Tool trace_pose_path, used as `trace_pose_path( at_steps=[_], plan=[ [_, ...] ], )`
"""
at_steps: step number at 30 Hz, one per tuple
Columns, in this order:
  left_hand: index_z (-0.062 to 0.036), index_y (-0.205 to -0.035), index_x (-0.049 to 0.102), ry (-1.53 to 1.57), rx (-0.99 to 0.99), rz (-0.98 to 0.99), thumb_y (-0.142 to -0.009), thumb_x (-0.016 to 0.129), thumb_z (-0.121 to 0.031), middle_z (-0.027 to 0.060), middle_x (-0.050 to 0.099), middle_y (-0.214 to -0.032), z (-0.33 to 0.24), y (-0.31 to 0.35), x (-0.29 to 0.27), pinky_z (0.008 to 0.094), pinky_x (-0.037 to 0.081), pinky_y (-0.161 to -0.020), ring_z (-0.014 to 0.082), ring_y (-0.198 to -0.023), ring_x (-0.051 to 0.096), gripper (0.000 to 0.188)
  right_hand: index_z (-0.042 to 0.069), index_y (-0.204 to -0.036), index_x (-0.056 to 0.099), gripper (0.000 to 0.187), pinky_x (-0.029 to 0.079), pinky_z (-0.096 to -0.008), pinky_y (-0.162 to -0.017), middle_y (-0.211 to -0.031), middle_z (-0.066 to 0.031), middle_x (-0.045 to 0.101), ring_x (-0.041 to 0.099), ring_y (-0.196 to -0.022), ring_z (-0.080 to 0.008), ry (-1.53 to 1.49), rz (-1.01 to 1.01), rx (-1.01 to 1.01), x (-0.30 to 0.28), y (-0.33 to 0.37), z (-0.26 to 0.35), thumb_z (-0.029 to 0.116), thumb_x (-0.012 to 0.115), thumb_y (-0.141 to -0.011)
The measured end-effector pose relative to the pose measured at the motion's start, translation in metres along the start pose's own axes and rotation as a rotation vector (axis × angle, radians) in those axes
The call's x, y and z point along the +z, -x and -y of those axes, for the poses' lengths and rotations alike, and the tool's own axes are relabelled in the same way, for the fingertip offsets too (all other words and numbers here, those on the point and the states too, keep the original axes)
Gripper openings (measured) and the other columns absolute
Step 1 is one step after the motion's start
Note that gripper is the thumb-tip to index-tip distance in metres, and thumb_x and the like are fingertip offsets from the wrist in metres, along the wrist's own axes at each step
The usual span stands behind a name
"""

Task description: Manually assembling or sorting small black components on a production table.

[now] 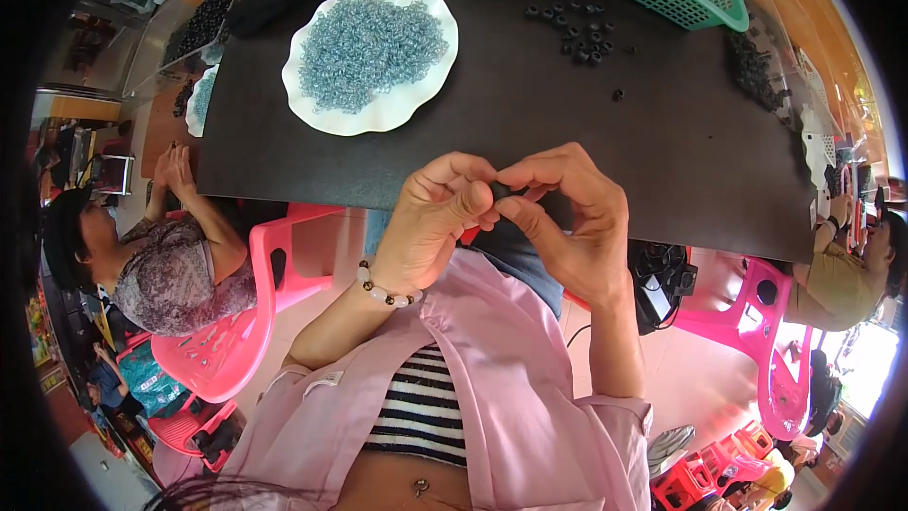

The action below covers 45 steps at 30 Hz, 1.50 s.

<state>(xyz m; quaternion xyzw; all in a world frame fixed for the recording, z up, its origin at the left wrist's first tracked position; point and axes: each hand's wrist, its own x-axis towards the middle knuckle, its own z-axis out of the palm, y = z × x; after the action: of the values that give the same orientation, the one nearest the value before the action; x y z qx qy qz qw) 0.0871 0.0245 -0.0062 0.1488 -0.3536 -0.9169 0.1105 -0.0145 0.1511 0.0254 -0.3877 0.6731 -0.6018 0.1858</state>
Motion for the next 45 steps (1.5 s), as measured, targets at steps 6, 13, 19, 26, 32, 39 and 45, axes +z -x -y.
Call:
trace_pose_path(
  at_steps=[6,13,19,26,32,39,45],
  plan=[
    [-0.0063,-0.093,0.062,-0.075,0.057,0.035,-0.082,0.070,-0.025,0.0002,0.063,-0.076,-0.003,0.004,-0.001,0.0187,0.043,-0.058,0.0079,-0.065,0.058,0.023,-0.001,-0.093,0.064,0.020,0.044,-0.0242,-0.072,-0.088,-0.0059,0.059,0.053,-0.079,-0.0123,0.148,0.037,-0.152,-0.001,0.000,0.002,-0.001,0.072,-0.075],
    [-0.0068,-0.094,0.062,-0.004,-0.022,-0.024,-0.086,0.065,-0.029,0.0004,0.064,-0.081,-0.001,0.003,-0.004,0.0188,0.044,-0.058,0.0070,-0.068,0.059,0.024,-0.002,-0.098,0.063,0.020,0.047,-0.0233,-0.074,-0.090,-0.0055,0.061,0.056,-0.081,-0.0115,-0.326,-0.094,0.121,0.012,0.005,-0.010,0.003,0.070,-0.080],
    [-0.0065,-0.098,0.062,-0.035,-0.035,-0.052,-0.087,0.065,-0.027,-0.0004,0.064,-0.083,-0.007,0.004,-0.004,0.0186,0.044,-0.059,0.0056,-0.070,0.058,0.024,-0.001,-0.101,0.059,0.023,0.049,-0.0247,-0.076,-0.095,-0.0081,0.062,0.057,-0.083,-0.0116,-0.428,-0.117,0.202,0.017,0.009,-0.024,0.010,0.068,-0.084],
    [-0.0052,-0.101,0.060,0.039,-0.128,-0.025,-0.091,0.059,-0.030,0.0016,0.063,-0.087,-0.010,0.005,-0.006,0.0203,0.047,-0.061,0.0063,-0.070,0.059,0.027,0.001,-0.096,0.060,0.019,0.045,-0.0270,-0.082,-0.100,-0.0123,0.063,0.055,-0.090,-0.0155,-0.428,-0.119,0.023,0.020,0.002,-0.024,0.014,0.068,-0.084],
    [-0.0040,-0.101,0.060,0.107,-0.322,0.128,-0.092,0.058,-0.029,0.0041,0.064,-0.089,-0.016,0.005,-0.012,0.0222,0.051,-0.066,0.0091,-0.074,0.062,0.027,0.003,-0.094,0.066,0.013,0.043,-0.0299,-0.085,-0.105,-0.0104,0.064,0.048,-0.101,-0.0184,-0.253,-0.002,-0.138,0.010,-0.002,-0.026,0.010,0.067,-0.083],
    [-0.0036,-0.115,0.059,0.131,-0.329,0.150,-0.090,0.061,-0.019,0.0058,0.065,-0.093,-0.011,0.006,-0.017,0.0223,0.053,-0.071,0.0108,-0.077,0.063,0.030,0.003,-0.091,0.070,0.010,0.044,-0.0291,-0.081,-0.100,-0.0103,0.065,0.050,-0.096,-0.0191,-0.037,0.034,-0.045,0.005,-0.002,-0.019,0.006,0.065,-0.083],
    [-0.0026,-0.115,0.060,0.118,-0.270,0.046,-0.090,0.061,-0.018,0.0057,0.065,-0.094,-0.009,0.006,-0.013,0.0236,0.053,-0.071,0.0105,-0.077,0.063,0.030,0.001,-0.093,0.070,0.015,0.046,-0.0283,-0.074,-0.091,-0.0076,0.068,0.054,-0.088,-0.0173,0.219,-0.031,-0.134,0.001,-0.005,-0.005,0.001,0.064,-0.080]
  ],
)
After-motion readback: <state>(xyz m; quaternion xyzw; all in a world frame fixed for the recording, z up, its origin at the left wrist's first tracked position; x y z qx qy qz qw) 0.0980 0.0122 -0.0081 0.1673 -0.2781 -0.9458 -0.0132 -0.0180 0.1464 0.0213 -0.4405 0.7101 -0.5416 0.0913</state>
